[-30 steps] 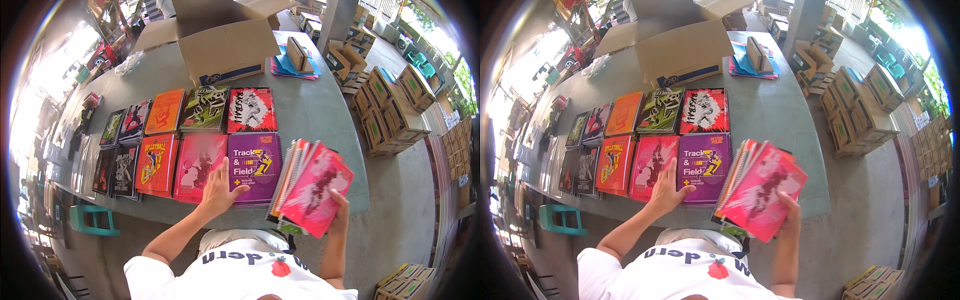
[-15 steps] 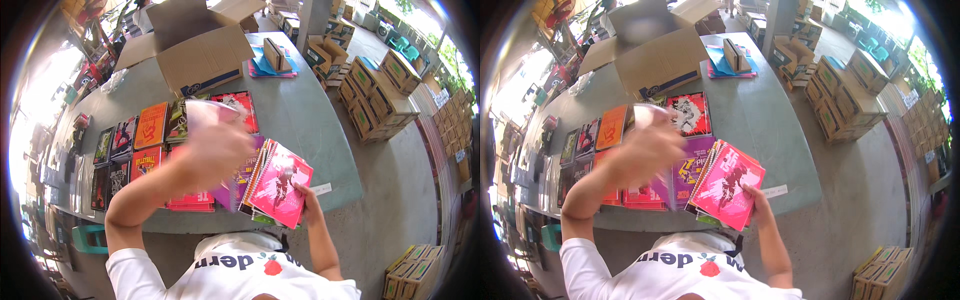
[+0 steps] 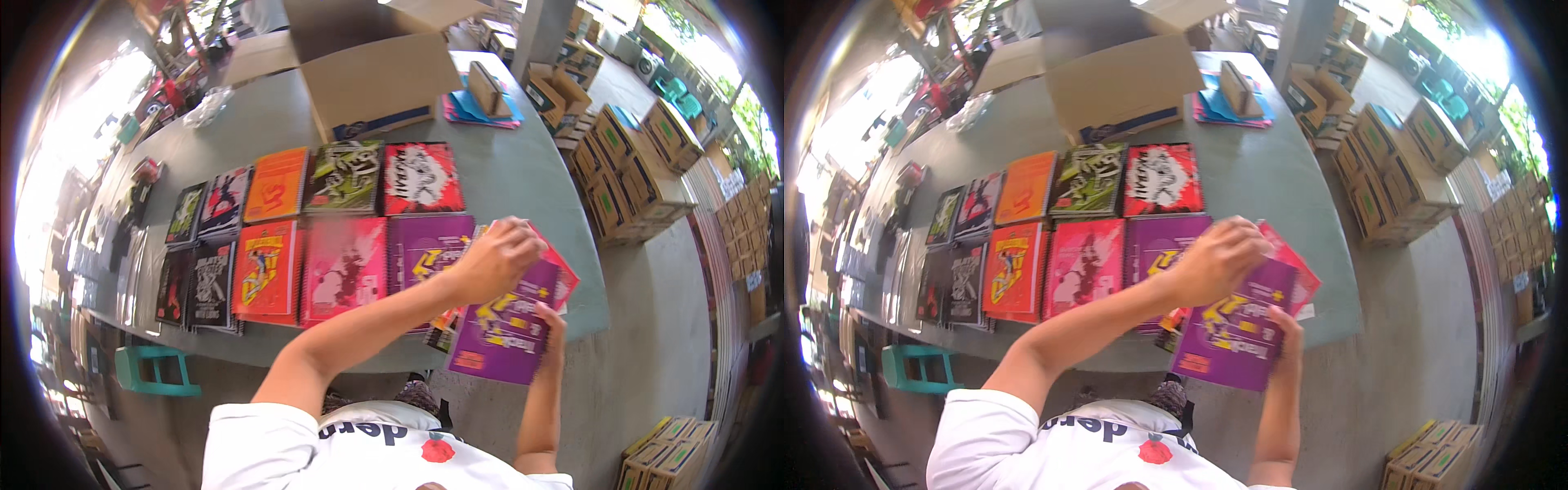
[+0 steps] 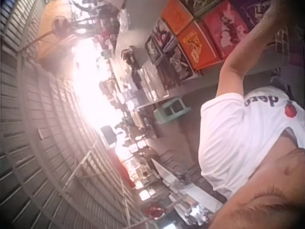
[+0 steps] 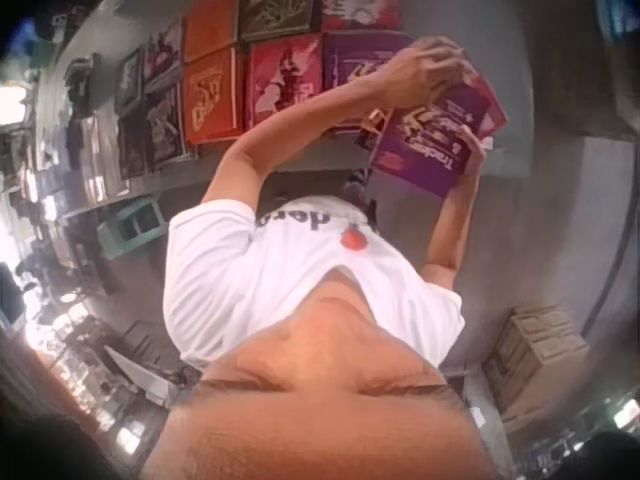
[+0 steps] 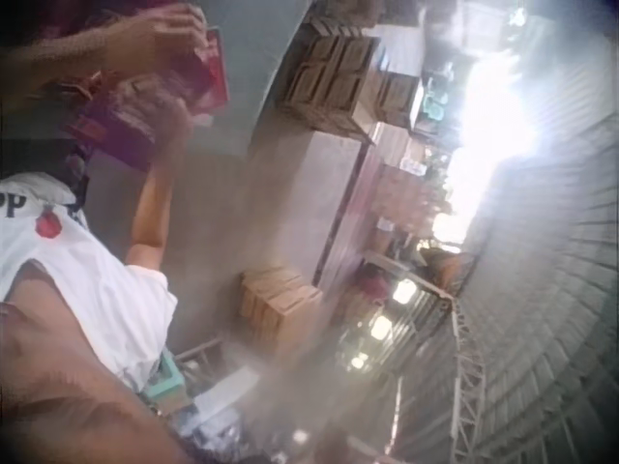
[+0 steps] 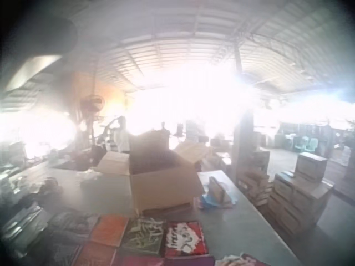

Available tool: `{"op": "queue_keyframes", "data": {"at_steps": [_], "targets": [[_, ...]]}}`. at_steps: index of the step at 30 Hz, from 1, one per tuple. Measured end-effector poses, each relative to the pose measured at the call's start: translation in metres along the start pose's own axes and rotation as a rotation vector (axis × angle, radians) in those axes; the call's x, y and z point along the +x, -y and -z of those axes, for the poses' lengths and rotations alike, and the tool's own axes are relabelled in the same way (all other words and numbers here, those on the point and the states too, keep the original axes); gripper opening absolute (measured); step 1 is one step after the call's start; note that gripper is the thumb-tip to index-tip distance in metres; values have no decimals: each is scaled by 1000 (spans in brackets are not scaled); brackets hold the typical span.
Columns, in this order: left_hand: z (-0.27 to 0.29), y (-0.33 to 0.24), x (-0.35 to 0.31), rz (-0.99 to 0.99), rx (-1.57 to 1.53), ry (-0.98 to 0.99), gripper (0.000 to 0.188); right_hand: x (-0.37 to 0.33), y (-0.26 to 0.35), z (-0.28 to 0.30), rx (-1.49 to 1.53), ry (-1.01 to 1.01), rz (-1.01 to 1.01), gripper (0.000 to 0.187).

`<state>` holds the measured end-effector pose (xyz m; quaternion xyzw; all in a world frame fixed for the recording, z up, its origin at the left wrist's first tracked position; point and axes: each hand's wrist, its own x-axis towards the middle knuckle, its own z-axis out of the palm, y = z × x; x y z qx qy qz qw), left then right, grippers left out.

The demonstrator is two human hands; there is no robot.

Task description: The person organizes stacks of notebooks by hand and seals a set of notebooks in clear plastic wrap using tape from a dispenser.

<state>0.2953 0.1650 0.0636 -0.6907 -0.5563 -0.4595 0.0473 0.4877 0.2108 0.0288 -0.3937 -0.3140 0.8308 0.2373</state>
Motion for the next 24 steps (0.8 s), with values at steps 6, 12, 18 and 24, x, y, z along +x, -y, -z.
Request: {"op": "queue_keyframes", "data": {"at_steps": [6,12,18,24], "targets": [[184,-33,-136,49,518,20,68,-48,-50,-75,129,346,188,47],[357,-155,-251,66,472,443,82,-71,-235,-247,57,889,-564,48],[495,-198,-488,1199,379,-105,72,-150,-492,-376,-360,1340,-1245,55],[491,-274,-777,1529,-565,-1497,54,-253,-682,-445,-730,778,-1522,69]]}}
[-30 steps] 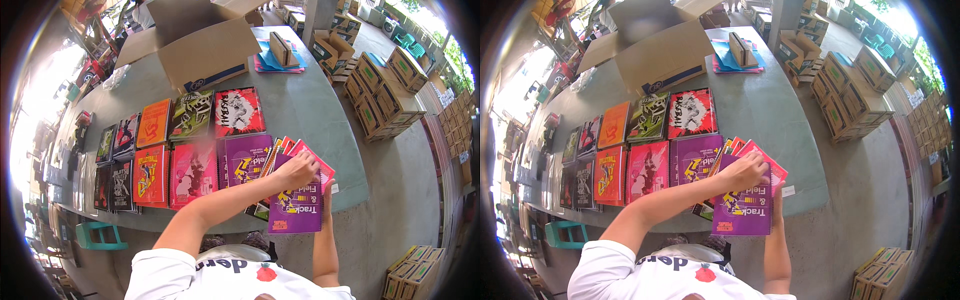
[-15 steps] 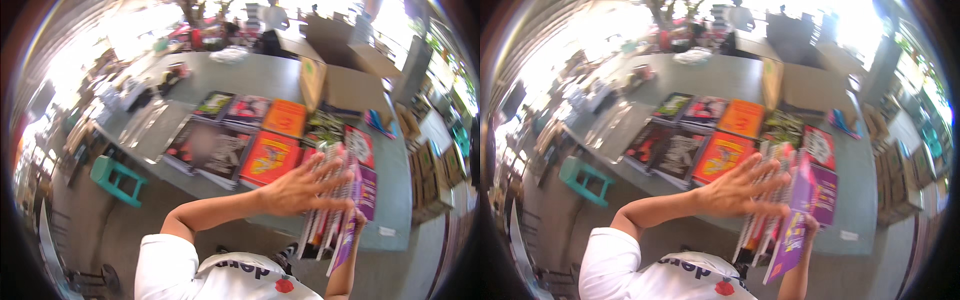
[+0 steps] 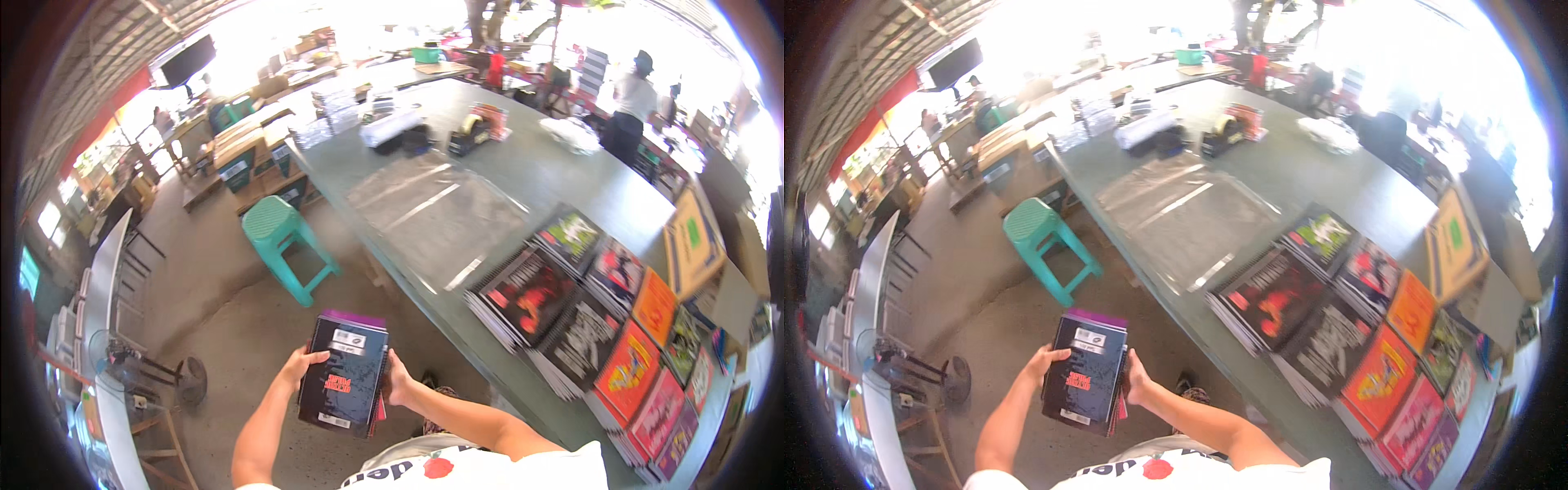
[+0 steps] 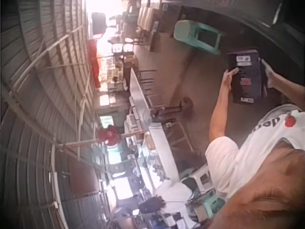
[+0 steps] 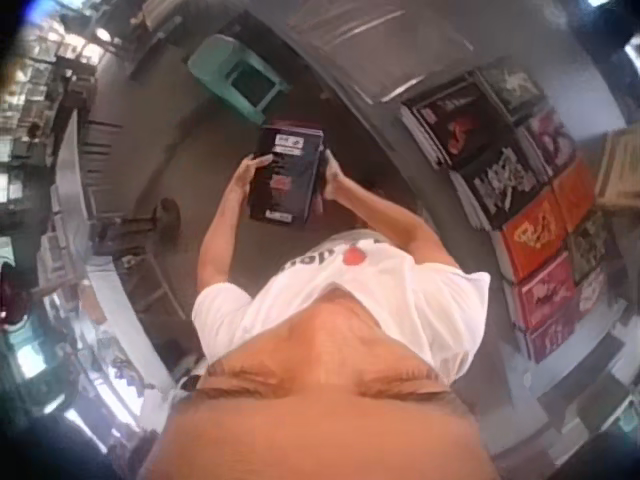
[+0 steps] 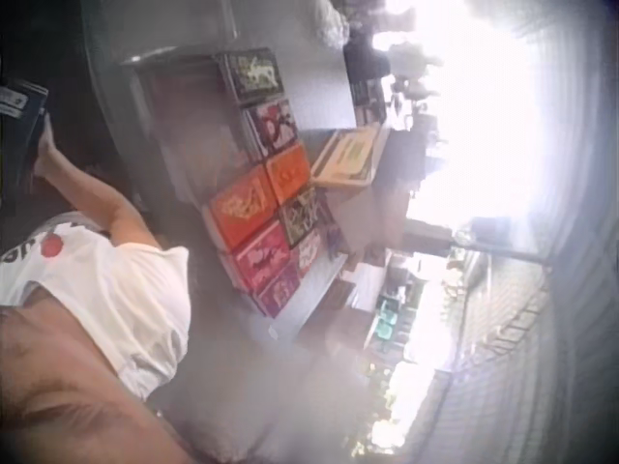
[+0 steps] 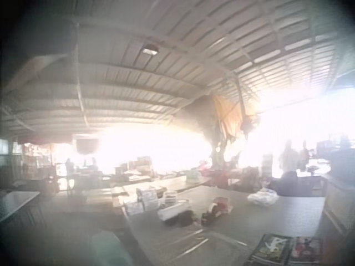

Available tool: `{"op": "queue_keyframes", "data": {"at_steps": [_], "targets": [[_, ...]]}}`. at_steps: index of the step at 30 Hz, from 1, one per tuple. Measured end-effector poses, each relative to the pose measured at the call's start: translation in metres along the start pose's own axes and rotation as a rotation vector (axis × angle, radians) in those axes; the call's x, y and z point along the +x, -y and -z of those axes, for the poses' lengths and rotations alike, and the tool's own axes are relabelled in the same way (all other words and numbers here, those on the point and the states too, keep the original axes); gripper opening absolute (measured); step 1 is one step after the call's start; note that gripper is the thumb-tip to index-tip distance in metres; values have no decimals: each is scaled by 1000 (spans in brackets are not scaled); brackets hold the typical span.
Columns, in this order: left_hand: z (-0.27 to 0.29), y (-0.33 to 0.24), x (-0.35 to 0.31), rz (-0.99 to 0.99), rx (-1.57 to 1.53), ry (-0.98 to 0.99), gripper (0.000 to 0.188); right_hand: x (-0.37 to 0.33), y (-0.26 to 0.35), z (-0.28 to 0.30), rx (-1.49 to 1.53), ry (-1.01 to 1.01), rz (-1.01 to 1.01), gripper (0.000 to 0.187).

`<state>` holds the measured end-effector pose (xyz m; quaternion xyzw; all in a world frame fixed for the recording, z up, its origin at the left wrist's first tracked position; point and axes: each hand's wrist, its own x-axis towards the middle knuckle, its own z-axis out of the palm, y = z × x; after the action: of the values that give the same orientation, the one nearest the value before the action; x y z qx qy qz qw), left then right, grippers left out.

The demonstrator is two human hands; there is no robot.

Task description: The person organizes stacks of notebooks by hand and seals a set of notebooks in clear plastic wrap using tape from a dispenser.

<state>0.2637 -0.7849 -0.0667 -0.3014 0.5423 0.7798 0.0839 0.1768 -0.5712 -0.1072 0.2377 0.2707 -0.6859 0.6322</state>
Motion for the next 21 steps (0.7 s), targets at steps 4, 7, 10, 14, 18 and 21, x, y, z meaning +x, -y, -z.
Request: {"op": "queue_keyframes", "data": {"at_steps": [4,7,10,14,18,21], "targets": [[47,-30,38,85,-222,-155,39,48,49,-48,-382,167,80,71],[3,-123,86,-284,-35,-167,49,73,121,-84,-619,-34,534,72],[-41,-193,162,-570,190,-172,79,47,203,-127,-390,-82,897,69],[-118,-261,253,-707,69,354,83,3,292,-116,-353,-220,1322,74],[-154,-280,316,-738,16,731,90,-6,320,-90,-365,-313,1670,97],[-172,-265,355,-669,31,716,94,12,330,-63,-527,-531,1843,101]]}}
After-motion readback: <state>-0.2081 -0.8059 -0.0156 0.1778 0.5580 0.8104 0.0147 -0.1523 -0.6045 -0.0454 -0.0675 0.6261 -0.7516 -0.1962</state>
